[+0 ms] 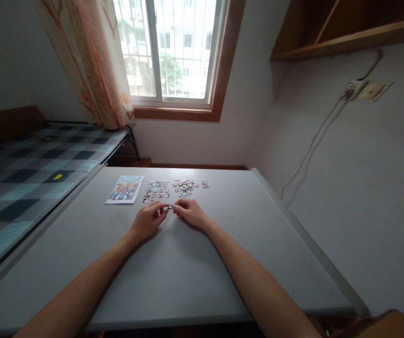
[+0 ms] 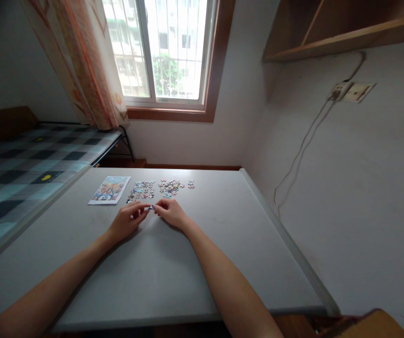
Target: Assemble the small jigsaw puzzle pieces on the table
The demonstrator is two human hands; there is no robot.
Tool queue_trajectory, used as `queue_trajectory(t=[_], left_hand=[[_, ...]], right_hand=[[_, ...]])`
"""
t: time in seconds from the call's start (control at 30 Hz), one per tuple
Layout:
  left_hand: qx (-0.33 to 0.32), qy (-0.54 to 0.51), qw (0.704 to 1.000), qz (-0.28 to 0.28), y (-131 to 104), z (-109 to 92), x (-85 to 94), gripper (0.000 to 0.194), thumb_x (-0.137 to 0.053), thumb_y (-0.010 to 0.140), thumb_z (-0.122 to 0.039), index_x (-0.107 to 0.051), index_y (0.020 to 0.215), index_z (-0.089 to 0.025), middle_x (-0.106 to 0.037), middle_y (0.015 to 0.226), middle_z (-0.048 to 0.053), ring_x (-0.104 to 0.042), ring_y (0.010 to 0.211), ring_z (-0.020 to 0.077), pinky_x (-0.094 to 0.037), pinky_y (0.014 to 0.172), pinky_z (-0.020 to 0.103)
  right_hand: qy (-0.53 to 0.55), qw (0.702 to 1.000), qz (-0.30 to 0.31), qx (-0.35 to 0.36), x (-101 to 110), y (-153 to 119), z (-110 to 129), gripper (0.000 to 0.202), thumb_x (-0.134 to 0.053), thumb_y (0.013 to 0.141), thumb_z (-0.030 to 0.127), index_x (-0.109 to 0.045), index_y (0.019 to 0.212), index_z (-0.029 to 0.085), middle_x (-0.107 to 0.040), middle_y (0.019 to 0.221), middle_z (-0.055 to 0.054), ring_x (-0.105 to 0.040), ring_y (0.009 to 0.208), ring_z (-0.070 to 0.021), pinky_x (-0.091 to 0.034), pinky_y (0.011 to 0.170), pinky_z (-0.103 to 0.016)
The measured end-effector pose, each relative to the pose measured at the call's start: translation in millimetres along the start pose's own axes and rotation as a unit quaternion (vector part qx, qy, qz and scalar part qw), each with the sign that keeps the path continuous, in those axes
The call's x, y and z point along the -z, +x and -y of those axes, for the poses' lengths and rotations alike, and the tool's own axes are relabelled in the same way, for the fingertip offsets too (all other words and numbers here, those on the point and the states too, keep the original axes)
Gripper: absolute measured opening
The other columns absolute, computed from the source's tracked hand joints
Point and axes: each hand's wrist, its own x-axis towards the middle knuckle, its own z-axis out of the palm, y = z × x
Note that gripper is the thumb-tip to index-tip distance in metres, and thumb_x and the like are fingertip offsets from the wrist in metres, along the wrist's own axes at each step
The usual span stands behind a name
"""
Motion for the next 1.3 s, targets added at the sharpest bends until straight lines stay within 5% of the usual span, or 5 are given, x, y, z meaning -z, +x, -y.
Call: queue_trajectory(t=[1.3], left_hand=[[0.014, 0.006, 1.000, 0.010, -1.3, 3.9, -0.9, 0.021, -0.053, 0.087, -0.027, -0.066, 0.101, -0.019, -0.057, 0.064, -0.002, -0.048, 0.055, 0.0087, -0.039, 0.055, 0.019]], right_hand=[[-0.002, 1.000, 0.002, -0.003, -0.3, -0.6, 1.2, 0.020, -0.057, 0.080, 0.031, -0.061, 0.072, 0.014, -0.062, 0.065, -0.001, -0.054, 0.059, -0.0100, -0.042, 0.057, -0.021]])
